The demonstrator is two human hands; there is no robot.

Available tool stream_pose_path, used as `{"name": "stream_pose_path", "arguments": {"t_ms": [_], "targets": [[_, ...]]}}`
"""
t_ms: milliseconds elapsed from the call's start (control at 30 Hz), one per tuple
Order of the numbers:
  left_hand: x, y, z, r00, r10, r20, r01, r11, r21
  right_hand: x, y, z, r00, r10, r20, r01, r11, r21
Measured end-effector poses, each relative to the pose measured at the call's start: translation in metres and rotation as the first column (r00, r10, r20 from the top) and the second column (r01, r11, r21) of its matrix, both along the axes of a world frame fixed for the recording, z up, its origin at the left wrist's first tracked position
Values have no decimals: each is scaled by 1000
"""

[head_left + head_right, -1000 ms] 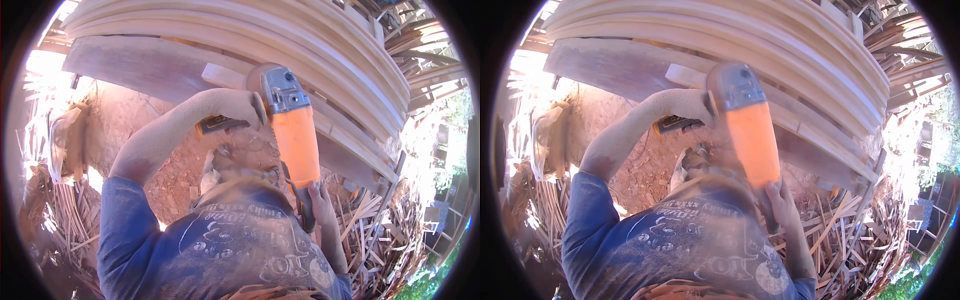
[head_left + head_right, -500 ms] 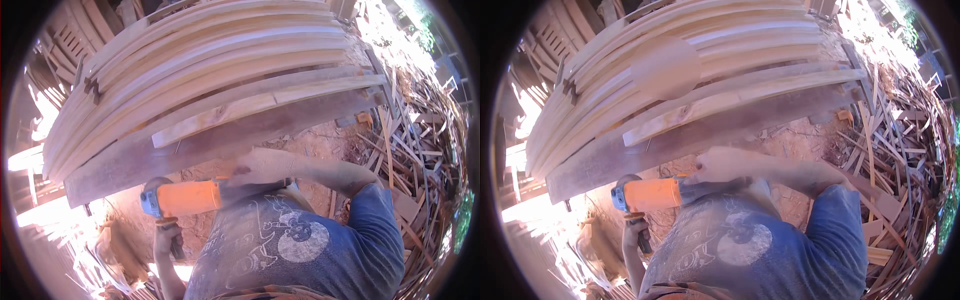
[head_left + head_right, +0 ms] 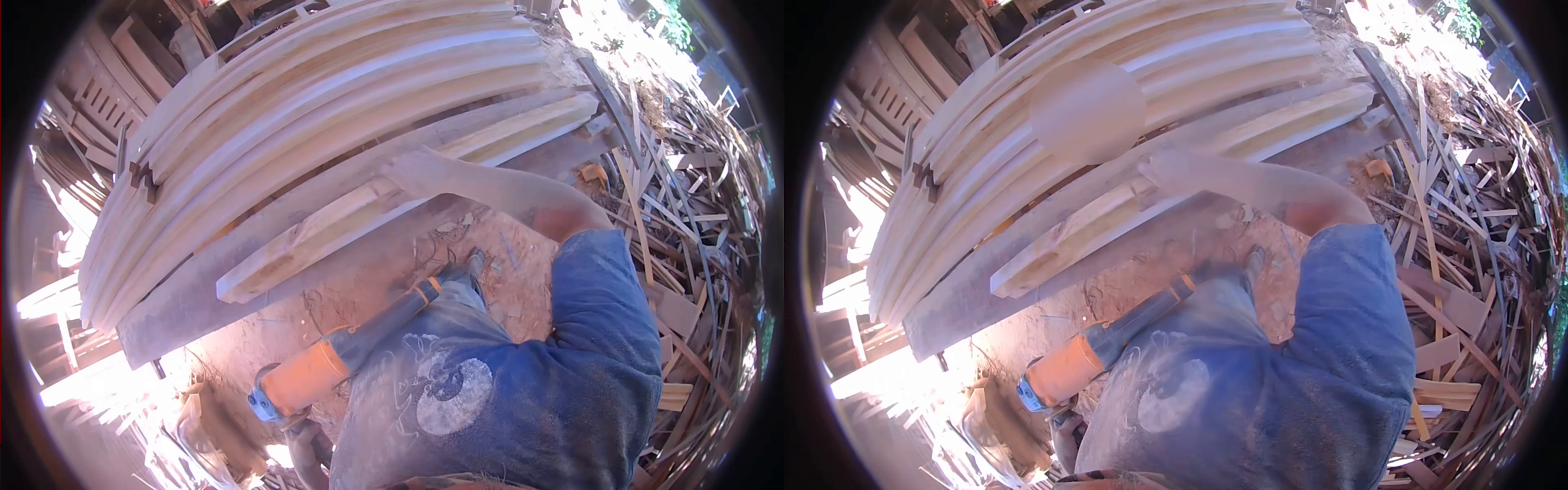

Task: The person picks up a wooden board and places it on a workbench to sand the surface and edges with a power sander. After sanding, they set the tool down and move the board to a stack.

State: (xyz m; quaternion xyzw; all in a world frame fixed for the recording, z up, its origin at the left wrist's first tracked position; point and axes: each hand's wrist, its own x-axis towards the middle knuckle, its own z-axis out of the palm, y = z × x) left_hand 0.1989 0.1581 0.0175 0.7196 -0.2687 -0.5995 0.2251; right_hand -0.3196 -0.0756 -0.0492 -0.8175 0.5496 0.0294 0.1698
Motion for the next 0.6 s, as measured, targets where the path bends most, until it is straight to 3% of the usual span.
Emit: {"name": "stream_pose_path", "arguments": {"t_ms": [100, 200, 300, 500, 600], "targets": [[-4, -2, 2, 1000, -1, 10, 1, 1000, -7, 31, -32, 8, 1000, 10, 10, -12, 979, 205], [-6, 0, 1, 1000, 6, 7, -6, 1000, -7, 20, -31, -45, 992, 116, 51, -96, 952, -289], [-8, -1, 1, 1000, 3, 9, -3, 1000, 5, 0, 4, -28, 979, 131, -156, -172, 942, -287], [-8, -2, 3, 1000, -26, 10, 26, 1000, 6, 4, -5, -8, 962, 157, -222, -158, 987, 17], [-9, 0, 8, 999, -31, 17, 31, 999, 21, -6, 4, -17, 983, 173, 67, -176, 983, 44]]}}
